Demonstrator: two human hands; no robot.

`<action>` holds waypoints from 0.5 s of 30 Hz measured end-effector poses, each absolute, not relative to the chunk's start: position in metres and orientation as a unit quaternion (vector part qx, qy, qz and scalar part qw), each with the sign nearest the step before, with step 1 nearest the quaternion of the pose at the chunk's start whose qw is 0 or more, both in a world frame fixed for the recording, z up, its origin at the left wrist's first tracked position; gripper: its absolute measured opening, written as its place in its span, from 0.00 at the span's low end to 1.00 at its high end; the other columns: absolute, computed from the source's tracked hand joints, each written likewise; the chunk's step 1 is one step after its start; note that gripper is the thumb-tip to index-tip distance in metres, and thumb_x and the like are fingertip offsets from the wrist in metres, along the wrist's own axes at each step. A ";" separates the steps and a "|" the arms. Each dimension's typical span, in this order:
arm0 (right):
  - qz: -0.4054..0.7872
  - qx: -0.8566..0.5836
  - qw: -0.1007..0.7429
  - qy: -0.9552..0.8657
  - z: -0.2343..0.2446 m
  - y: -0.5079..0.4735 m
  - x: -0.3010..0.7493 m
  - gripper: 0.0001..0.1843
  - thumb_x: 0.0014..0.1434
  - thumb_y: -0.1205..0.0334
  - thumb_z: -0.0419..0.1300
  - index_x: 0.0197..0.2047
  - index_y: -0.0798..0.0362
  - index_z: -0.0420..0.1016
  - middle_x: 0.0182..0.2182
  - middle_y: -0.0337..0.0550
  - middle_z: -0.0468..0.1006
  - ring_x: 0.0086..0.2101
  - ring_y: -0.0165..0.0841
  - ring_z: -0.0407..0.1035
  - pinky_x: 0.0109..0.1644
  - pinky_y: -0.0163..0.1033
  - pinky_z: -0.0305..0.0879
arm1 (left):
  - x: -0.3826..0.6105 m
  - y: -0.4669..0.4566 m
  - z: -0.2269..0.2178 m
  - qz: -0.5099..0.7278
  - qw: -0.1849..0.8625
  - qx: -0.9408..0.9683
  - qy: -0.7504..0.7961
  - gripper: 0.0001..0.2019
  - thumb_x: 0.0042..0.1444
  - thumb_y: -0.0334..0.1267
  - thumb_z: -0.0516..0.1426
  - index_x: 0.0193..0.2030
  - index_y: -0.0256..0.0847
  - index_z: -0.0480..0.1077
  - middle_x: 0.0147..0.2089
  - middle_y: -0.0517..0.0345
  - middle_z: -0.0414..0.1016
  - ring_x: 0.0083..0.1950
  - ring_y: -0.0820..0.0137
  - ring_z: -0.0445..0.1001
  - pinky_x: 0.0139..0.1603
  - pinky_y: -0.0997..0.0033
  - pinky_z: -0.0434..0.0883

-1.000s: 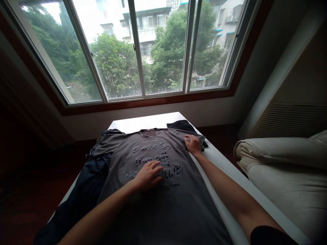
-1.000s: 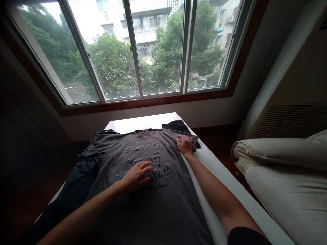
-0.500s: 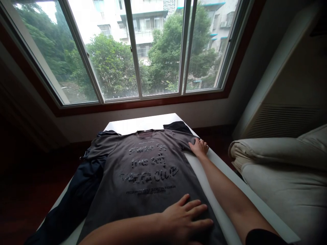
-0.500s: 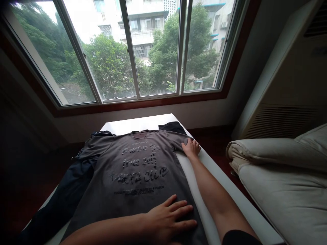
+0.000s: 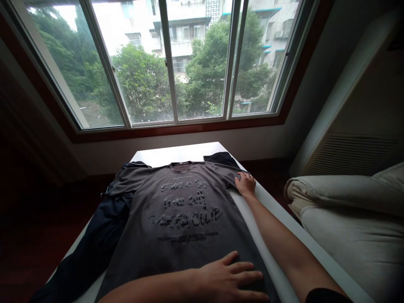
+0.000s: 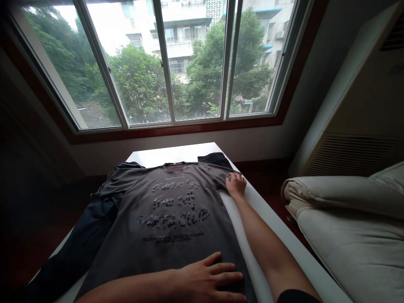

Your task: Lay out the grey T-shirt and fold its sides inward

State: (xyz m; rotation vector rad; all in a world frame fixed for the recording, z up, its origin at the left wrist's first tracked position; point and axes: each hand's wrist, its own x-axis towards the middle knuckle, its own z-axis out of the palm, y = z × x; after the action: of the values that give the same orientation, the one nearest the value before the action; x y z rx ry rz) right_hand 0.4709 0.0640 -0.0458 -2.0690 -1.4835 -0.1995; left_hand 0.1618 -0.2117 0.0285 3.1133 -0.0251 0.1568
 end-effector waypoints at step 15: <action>-0.018 -0.771 0.263 -0.580 -0.050 0.065 0.476 0.21 0.71 0.64 0.53 0.59 0.42 0.82 0.68 0.45 0.74 0.67 0.47 0.63 0.74 0.63 0.45 | 0.161 -0.209 0.034 0.028 0.092 0.995 -0.010 0.34 0.73 0.49 0.52 0.82 0.42 0.52 0.85 0.47 0.45 0.84 0.53 0.47 0.80 0.44 0.53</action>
State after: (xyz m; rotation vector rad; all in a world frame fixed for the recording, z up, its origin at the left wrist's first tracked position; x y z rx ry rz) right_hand 0.4756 0.0646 -0.0500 -2.0836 -1.5688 -0.0480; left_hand 0.1613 -0.2091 0.0338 2.9554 -0.0311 0.0830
